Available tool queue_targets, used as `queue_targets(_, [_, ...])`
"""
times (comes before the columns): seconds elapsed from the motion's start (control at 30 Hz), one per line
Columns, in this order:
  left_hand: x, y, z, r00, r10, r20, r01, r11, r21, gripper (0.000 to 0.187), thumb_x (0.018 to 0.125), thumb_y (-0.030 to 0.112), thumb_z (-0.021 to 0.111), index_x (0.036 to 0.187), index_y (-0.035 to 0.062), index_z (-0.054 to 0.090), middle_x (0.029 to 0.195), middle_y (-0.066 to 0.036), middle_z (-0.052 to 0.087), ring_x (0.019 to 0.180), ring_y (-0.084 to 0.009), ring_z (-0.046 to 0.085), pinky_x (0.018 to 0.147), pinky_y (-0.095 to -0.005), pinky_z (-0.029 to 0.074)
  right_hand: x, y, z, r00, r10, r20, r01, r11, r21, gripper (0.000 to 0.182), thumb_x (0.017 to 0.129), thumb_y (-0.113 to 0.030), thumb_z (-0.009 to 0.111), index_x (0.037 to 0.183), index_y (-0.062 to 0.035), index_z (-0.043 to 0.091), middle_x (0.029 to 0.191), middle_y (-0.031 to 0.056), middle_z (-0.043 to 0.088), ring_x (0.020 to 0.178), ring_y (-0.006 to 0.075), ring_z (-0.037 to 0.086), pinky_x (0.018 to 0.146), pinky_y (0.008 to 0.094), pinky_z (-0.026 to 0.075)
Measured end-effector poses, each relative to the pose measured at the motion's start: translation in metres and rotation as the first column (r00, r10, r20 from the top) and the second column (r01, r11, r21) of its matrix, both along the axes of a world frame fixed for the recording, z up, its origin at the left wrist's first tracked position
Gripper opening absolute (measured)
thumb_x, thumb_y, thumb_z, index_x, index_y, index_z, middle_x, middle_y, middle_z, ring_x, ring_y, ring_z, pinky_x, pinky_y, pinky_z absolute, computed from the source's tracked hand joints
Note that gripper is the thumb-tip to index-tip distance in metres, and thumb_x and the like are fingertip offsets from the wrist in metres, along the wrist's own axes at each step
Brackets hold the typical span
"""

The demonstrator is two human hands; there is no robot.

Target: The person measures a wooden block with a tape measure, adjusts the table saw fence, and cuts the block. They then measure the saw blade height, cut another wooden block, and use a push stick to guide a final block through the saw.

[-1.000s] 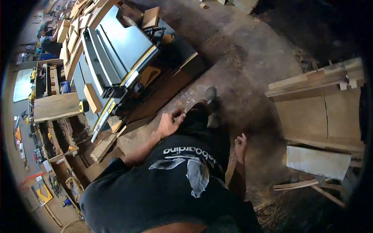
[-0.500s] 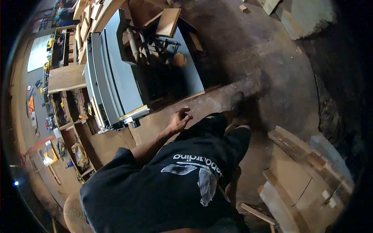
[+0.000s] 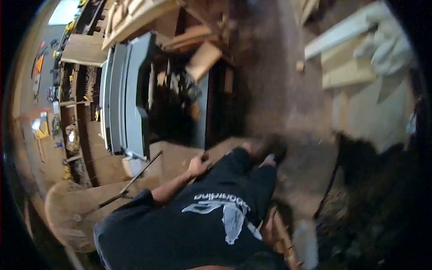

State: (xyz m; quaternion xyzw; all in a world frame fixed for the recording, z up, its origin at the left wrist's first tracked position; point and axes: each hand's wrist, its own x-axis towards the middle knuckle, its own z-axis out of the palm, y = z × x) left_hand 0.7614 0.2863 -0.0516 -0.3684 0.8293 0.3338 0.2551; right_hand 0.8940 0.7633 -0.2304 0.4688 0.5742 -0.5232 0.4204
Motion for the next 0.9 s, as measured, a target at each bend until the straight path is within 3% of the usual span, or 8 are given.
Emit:
queue_targets(0.37, [-0.261, 0.016, 0.108, 0.794, 0.339, -0.504, -0.326, 0.938, 0.118, 0.042, 0.092, 0.030, 0.070, 0.124, 0.0023, 0.067, 0.110, -0.018, 0.073, 0.096, -0.0235, 0.070, 0.087, -0.0333, 0.053, -0.477, 0.048, -0.003, 0.943, 0.241, -0.231, -0.214, 0.967, 0.134, 0.014, 0.091, -0.007, 0.052, 0.105, -0.0117, 0.055, 0.077, 0.0100, 0.056, 0.052, 0.0232, 0.056, 0.037, 0.0362, 0.043])
queue_targets(0.5, [-0.394, -0.035, 0.188, 0.633, 0.576, -0.518, -0.158, 0.751, 0.642, 0.037, 0.097, 0.027, 0.067, 0.122, -0.0001, 0.068, 0.110, -0.009, 0.072, 0.100, -0.0155, 0.066, 0.091, -0.0340, 0.052, -0.623, -0.048, 0.022, 0.941, 0.108, -0.321, -0.081, 0.992, 0.096, 0.025, 0.092, -0.006, 0.055, 0.116, -0.0109, 0.053, 0.081, 0.0106, 0.058, 0.052, 0.0244, 0.058, 0.039, 0.0380, 0.047])
queue_targets(0.57, [-0.452, -0.060, 0.268, 0.522, 0.575, -0.630, 0.169, 0.655, 0.737, 0.032, 0.099, 0.026, 0.065, 0.116, -0.0003, 0.069, 0.109, -0.008, 0.071, 0.106, -0.0172, 0.063, 0.097, -0.0350, 0.048, -0.673, -0.103, 0.046, 0.895, 0.270, -0.354, -0.235, 0.962, 0.140, 0.031, 0.090, -0.007, 0.058, 0.121, -0.0065, 0.053, 0.086, 0.0122, 0.062, 0.056, 0.0241, 0.060, 0.045, 0.0373, 0.051])
queue_targets(0.67, [-0.520, -0.094, 0.397, 0.088, 0.505, -0.859, 0.808, 0.467, 0.358, 0.033, 0.098, 0.027, 0.063, 0.109, -0.0034, 0.069, 0.107, -0.014, 0.067, 0.102, -0.0247, 0.063, 0.090, -0.0379, 0.049, -0.762, -0.176, 0.046, 0.757, 0.483, -0.441, -0.457, 0.873, 0.171, 0.040, 0.089, -0.007, 0.063, 0.127, -0.0005, 0.055, 0.093, 0.0144, 0.066, 0.062, 0.0235, 0.064, 0.051, 0.0361, 0.053])
queue_targets(0.7, [-0.536, -0.098, 0.431, -0.040, 0.535, -0.844, 0.870, 0.434, 0.234, 0.042, 0.096, 0.033, 0.064, 0.101, -0.0089, 0.068, 0.099, -0.022, 0.068, 0.092, -0.0388, 0.064, 0.082, -0.0492, 0.052, -0.788, -0.191, 0.037, 0.688, 0.537, -0.488, -0.527, 0.832, 0.172, 0.041, 0.088, -0.007, 0.064, 0.127, 0.0011, 0.057, 0.094, 0.0151, 0.067, 0.064, 0.0233, 0.065, 0.051, 0.0356, 0.053])
queue_targets(0.8, [-0.578, -0.117, 0.480, -0.122, 0.583, -0.803, 0.957, 0.282, 0.060, 0.030, 0.094, 0.022, 0.069, 0.100, -0.0078, 0.067, 0.099, -0.019, 0.065, 0.088, -0.0318, 0.063, 0.079, -0.0402, 0.051, -0.866, -0.240, 0.051, 0.515, 0.666, -0.539, -0.587, 0.733, 0.344, 0.039, 0.087, -0.007, 0.066, 0.125, 0.0028, 0.060, 0.095, 0.0158, 0.069, 0.066, 0.0225, 0.067, 0.050, 0.0348, 0.052])
queue_targets(0.87, [-0.624, -0.131, 0.478, -0.344, 0.609, -0.715, 0.911, 0.400, -0.098, 0.030, 0.096, 0.018, 0.066, 0.096, -0.0115, 0.065, 0.090, -0.023, 0.065, 0.081, -0.0338, 0.066, 0.068, -0.0424, 0.053, -0.903, -0.273, 0.092, 0.598, 0.634, -0.490, -0.567, 0.767, 0.301, 0.040, 0.085, -0.011, 0.068, 0.122, 0.0024, 0.063, 0.097, 0.0174, 0.071, 0.078, 0.0252, 0.070, 0.064, 0.0373, 0.055])
queue_targets(0.9, [-0.645, -0.140, 0.478, -0.417, 0.607, -0.676, 0.884, 0.444, -0.147, 0.030, 0.096, 0.017, 0.066, 0.095, -0.0127, 0.064, 0.087, -0.025, 0.065, 0.078, -0.0345, 0.067, 0.064, -0.0431, 0.054, -0.924, -0.276, 0.077, 0.397, 0.749, -0.531, -0.612, 0.647, 0.455, 0.039, 0.083, -0.014, 0.068, 0.119, 0.0020, 0.065, 0.099, 0.0186, 0.071, 0.085, 0.0275, 0.070, 0.073, 0.0383, 0.055])
